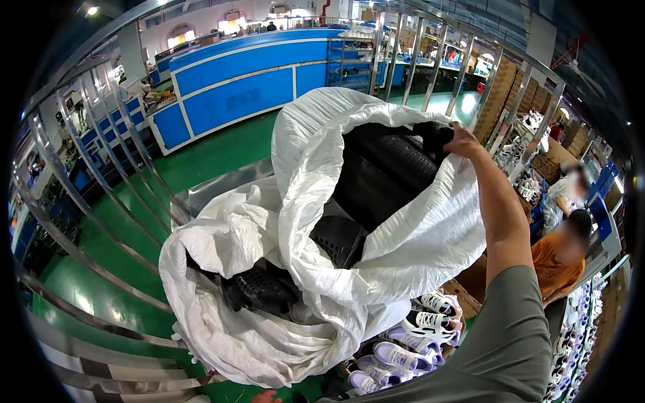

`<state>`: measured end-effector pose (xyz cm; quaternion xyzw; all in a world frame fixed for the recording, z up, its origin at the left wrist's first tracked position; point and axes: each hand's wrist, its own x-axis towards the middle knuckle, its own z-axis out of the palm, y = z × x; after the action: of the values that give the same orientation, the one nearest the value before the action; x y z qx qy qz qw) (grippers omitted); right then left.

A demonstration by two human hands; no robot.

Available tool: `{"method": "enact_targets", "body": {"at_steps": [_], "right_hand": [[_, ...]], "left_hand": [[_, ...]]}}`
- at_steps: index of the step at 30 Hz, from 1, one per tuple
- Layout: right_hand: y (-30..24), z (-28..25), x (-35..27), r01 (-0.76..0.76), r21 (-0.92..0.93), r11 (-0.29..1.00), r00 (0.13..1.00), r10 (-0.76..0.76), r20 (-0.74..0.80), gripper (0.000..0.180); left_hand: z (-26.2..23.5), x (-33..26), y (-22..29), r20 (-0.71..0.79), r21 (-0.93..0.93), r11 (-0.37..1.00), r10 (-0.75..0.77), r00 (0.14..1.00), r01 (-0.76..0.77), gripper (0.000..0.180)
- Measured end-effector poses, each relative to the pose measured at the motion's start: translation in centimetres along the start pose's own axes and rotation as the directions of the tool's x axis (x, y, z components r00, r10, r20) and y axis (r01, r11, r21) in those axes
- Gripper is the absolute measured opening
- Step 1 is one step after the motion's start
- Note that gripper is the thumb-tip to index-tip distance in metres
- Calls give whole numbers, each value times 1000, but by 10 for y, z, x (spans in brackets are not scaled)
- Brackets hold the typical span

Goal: The person picks up black shoe outsoles from a white bag and places them into a cardboard box on a conveyor belt. The person also handles a green plastic container and clears plastic wrap from a bag.

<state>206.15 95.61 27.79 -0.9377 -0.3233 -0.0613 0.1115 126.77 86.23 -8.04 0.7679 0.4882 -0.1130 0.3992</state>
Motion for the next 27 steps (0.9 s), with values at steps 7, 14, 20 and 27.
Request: {"method": "enact_targets", "body": {"at_steps": [7, 14, 20, 27], "right_hand": [[28, 2, 13, 47, 250, 967, 998, -55, 25, 102], [7, 20, 7, 294, 90, 952, 943, -273, -192, 91], [-5, 19, 10, 304, 57, 951, 936, -286, -207, 77], [22, -31, 1, 170, 841, 514, 985, -106, -134, 64]], "left_hand": [[-1, 5, -1, -19, -58, 997, 41, 999, -42, 44], [0, 5, -3, 0, -13, 1000, 25, 1000, -25, 43], [-5, -1, 9, -3, -2, 1000, 29, 1000, -29, 42], [-37, -10, 56, 36, -51, 998, 40, 999, -38, 41]]}}
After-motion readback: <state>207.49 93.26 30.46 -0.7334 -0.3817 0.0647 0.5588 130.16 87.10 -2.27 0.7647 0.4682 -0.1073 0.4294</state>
